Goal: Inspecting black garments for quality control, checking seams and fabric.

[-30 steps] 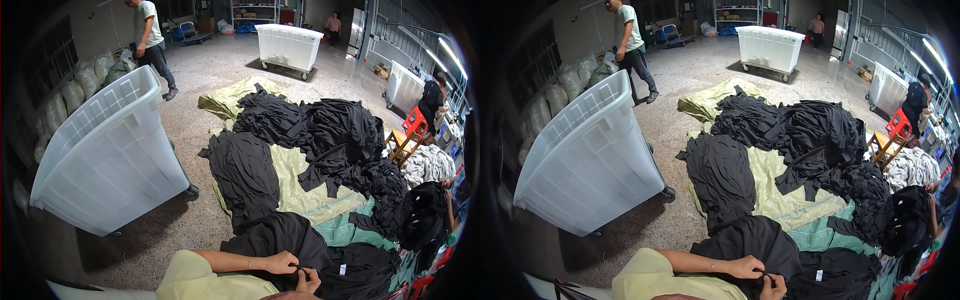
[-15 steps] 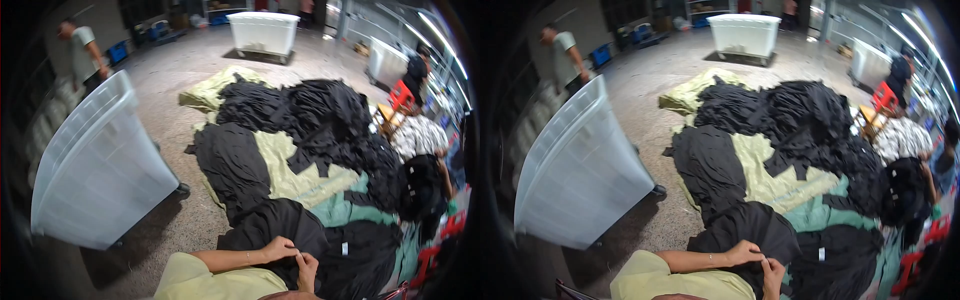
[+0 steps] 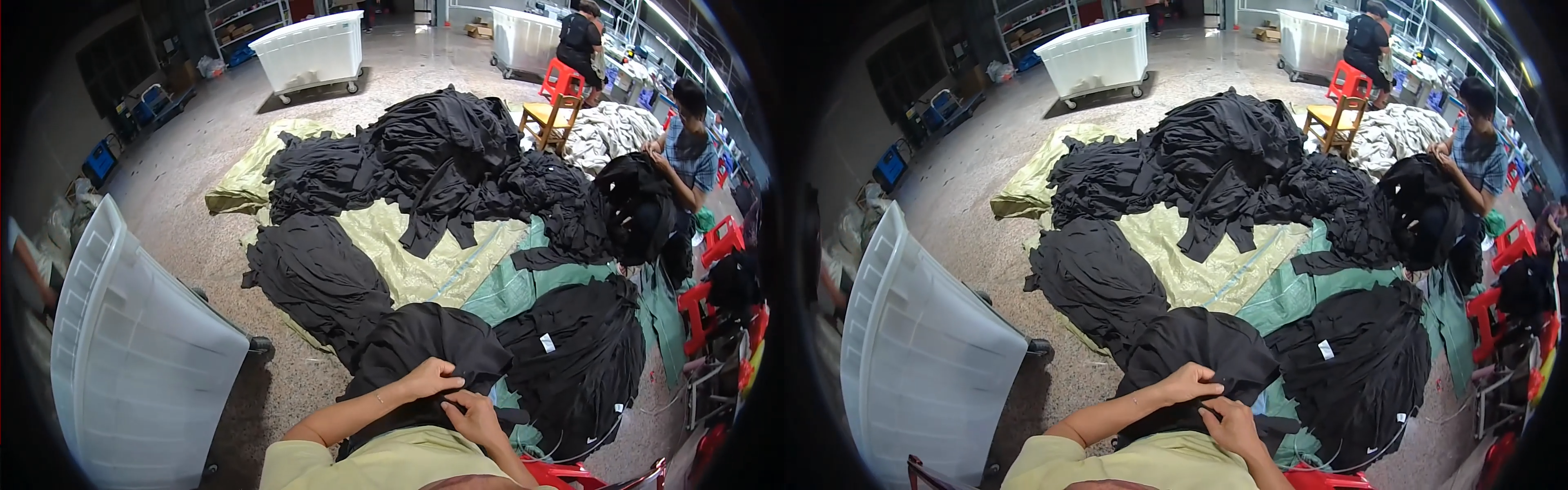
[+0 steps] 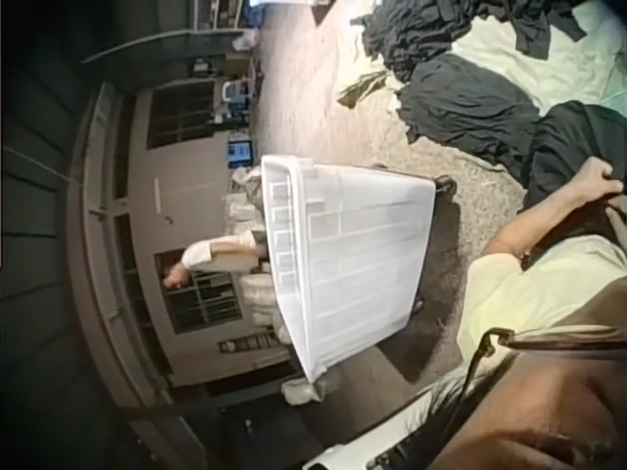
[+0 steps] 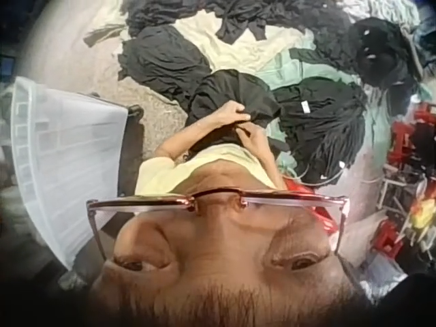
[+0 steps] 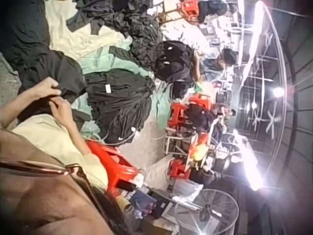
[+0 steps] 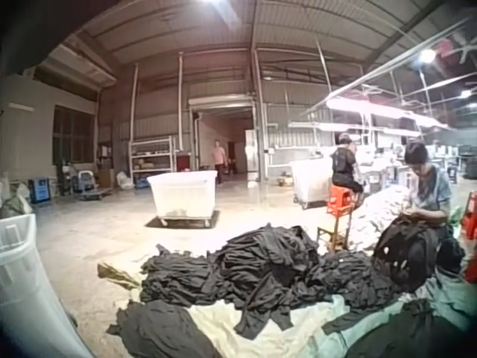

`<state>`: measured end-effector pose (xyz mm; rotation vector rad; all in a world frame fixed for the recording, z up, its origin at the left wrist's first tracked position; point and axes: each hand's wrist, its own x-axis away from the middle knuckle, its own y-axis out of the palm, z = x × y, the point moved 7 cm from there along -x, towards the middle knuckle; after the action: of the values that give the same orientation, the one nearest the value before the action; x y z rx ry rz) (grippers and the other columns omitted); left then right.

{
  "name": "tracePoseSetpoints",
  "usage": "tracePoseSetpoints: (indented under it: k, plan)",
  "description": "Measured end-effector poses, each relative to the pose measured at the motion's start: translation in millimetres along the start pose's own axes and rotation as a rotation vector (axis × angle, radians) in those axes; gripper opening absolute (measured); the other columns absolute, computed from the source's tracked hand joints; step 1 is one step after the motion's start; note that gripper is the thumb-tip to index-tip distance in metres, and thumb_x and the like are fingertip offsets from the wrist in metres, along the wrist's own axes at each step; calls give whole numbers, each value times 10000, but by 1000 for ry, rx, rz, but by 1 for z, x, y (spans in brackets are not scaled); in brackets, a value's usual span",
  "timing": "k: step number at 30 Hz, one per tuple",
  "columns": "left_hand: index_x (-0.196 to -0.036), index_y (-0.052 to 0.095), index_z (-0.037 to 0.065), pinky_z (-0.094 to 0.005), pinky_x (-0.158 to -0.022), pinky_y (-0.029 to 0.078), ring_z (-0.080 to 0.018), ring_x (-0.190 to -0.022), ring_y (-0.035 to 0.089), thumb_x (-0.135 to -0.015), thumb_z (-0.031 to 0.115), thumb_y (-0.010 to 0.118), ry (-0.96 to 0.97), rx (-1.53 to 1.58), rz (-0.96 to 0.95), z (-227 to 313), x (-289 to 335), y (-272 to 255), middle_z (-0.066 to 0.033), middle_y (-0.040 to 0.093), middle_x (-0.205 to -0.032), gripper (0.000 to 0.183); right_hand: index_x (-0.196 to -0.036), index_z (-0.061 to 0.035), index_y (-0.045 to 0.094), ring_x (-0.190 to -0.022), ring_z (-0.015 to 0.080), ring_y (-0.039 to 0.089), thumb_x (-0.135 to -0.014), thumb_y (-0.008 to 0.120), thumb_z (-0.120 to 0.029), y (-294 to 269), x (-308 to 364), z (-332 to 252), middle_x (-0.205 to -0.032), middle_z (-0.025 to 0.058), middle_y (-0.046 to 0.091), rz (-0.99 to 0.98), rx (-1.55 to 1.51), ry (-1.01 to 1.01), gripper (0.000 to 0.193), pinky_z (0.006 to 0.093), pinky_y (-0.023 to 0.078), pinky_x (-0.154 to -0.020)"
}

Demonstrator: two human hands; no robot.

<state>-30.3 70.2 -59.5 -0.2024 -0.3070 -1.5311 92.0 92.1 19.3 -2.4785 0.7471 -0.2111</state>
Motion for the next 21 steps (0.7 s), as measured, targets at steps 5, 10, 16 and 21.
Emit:
tracePoseSetpoints:
  k: [5, 10, 16, 21]
  plan:
    - [-791, 620, 23, -233, -539, 347, -2, -659, 404, -954, 162, 653, 69, 171, 299, 20, 4, 7, 89, 517, -715, 217, -921, -16, 700, -754, 366, 650, -822, 688, -117, 7, -5, -7, -845, 147, 682, -33, 50, -50, 142, 416, 494, -688]
    - [-922, 660, 1, -200, -604, 391, -3, -713, 453, -987, 181, 612, 154, 275, 386, 10, 6, -1, 78, 576, -803, 198, -916, -4, 694, -749, 323, 671, -792, 730, -85, -8, -5, -5, -831, 163, 683, 109, 0, 29, 152, 363, 502, -646]
    - [-969, 692, -29, -193, -630, 429, -10, -737, 510, -962, 123, 643, 149, 302, 299, 20, 14, -3, 46, 640, -862, 159, -900, -1, 713, -735, 189, 664, -748, 713, 42, -24, 0, 26, -811, 111, 688, 222, -104, 29, 157, 284, 492, -659]
    - [-976, 705, -33, -194, -629, 441, -14, -741, 530, -948, 117, 663, 122, 400, 243, 22, 18, 0, 37, 654, -865, 158, -921, -20, 724, -756, 202, 650, -719, 724, 55, -28, 3, 35, -816, 99, 679, 286, -271, 76, 215, 278, 476, -693]
